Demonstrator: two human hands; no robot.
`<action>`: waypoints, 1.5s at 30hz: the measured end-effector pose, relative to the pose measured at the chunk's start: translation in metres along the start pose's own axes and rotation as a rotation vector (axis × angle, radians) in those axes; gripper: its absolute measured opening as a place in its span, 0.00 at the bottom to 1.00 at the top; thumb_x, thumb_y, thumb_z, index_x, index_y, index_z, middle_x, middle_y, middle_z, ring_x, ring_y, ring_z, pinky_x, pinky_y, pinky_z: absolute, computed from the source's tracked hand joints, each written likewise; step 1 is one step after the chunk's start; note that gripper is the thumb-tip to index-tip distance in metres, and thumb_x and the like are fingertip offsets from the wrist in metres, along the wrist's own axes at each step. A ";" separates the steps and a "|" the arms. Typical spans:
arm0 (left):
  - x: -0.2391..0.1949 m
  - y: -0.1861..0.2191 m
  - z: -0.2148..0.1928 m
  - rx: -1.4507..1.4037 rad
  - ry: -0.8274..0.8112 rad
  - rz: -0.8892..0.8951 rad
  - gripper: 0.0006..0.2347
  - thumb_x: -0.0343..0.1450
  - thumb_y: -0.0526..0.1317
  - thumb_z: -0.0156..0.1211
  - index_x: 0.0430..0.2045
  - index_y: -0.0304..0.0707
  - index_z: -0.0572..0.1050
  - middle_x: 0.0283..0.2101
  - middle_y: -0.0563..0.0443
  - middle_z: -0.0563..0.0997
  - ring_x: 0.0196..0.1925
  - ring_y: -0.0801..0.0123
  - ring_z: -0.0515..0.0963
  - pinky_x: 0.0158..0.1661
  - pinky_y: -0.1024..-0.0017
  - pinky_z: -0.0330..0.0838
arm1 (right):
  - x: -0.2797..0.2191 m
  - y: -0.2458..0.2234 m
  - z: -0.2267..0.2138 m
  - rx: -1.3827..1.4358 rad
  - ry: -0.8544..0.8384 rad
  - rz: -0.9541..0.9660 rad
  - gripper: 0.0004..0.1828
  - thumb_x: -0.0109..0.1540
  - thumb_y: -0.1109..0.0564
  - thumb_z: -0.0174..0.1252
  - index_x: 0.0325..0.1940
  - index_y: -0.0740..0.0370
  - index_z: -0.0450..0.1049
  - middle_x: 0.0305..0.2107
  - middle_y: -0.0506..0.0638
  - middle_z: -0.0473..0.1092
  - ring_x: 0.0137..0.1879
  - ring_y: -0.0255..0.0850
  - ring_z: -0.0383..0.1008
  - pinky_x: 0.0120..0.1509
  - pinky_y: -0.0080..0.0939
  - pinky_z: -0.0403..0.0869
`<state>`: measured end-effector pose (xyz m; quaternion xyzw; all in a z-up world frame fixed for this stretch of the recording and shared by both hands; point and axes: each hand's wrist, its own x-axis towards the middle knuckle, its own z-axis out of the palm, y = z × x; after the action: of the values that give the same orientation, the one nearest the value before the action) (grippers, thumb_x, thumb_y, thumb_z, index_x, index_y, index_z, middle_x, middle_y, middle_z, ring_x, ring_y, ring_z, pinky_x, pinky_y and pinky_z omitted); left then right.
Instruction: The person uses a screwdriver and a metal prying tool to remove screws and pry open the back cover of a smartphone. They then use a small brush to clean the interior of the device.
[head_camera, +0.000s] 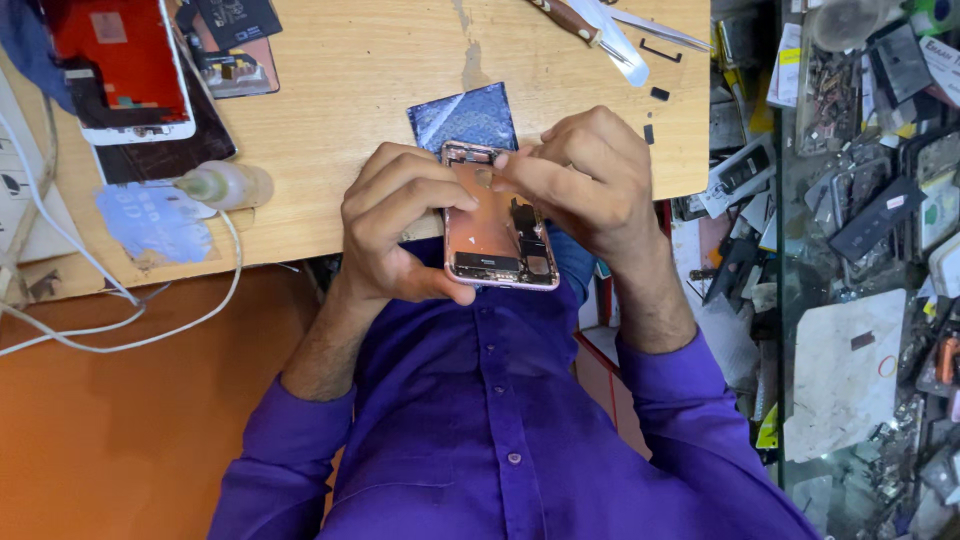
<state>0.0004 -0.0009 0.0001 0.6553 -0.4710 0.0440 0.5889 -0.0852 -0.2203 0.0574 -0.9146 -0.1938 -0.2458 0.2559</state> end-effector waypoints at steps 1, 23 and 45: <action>0.001 0.000 0.001 0.000 -0.001 0.000 0.31 0.64 0.69 0.64 0.35 0.36 0.79 0.38 0.48 0.80 0.44 0.59 0.79 0.46 0.66 0.75 | -0.001 0.001 0.001 -0.021 0.007 -0.006 0.15 0.62 0.60 0.73 0.52 0.56 0.80 0.36 0.46 0.74 0.44 0.44 0.77 0.46 0.43 0.75; -0.041 0.018 0.015 0.511 -0.320 0.134 0.34 0.64 0.68 0.70 0.52 0.39 0.76 0.54 0.49 0.74 0.58 0.60 0.73 0.53 0.58 0.69 | -0.066 -0.052 0.009 0.270 0.023 0.889 0.16 0.62 0.64 0.65 0.54 0.62 0.77 0.40 0.50 0.72 0.28 0.31 0.64 0.32 0.31 0.65; -0.023 0.029 0.053 0.665 -0.164 -0.201 0.35 0.64 0.55 0.74 0.61 0.34 0.69 0.48 0.51 0.75 0.48 0.62 0.73 0.50 0.58 0.64 | 0.000 -0.019 0.013 -0.095 0.009 0.788 0.08 0.67 0.59 0.60 0.49 0.58 0.80 0.40 0.55 0.75 0.44 0.52 0.78 0.46 0.48 0.75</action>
<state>-0.0577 -0.0269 -0.0092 0.8556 -0.4098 0.0839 0.3048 -0.0894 -0.1980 0.0546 -0.9287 0.1846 -0.1413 0.2888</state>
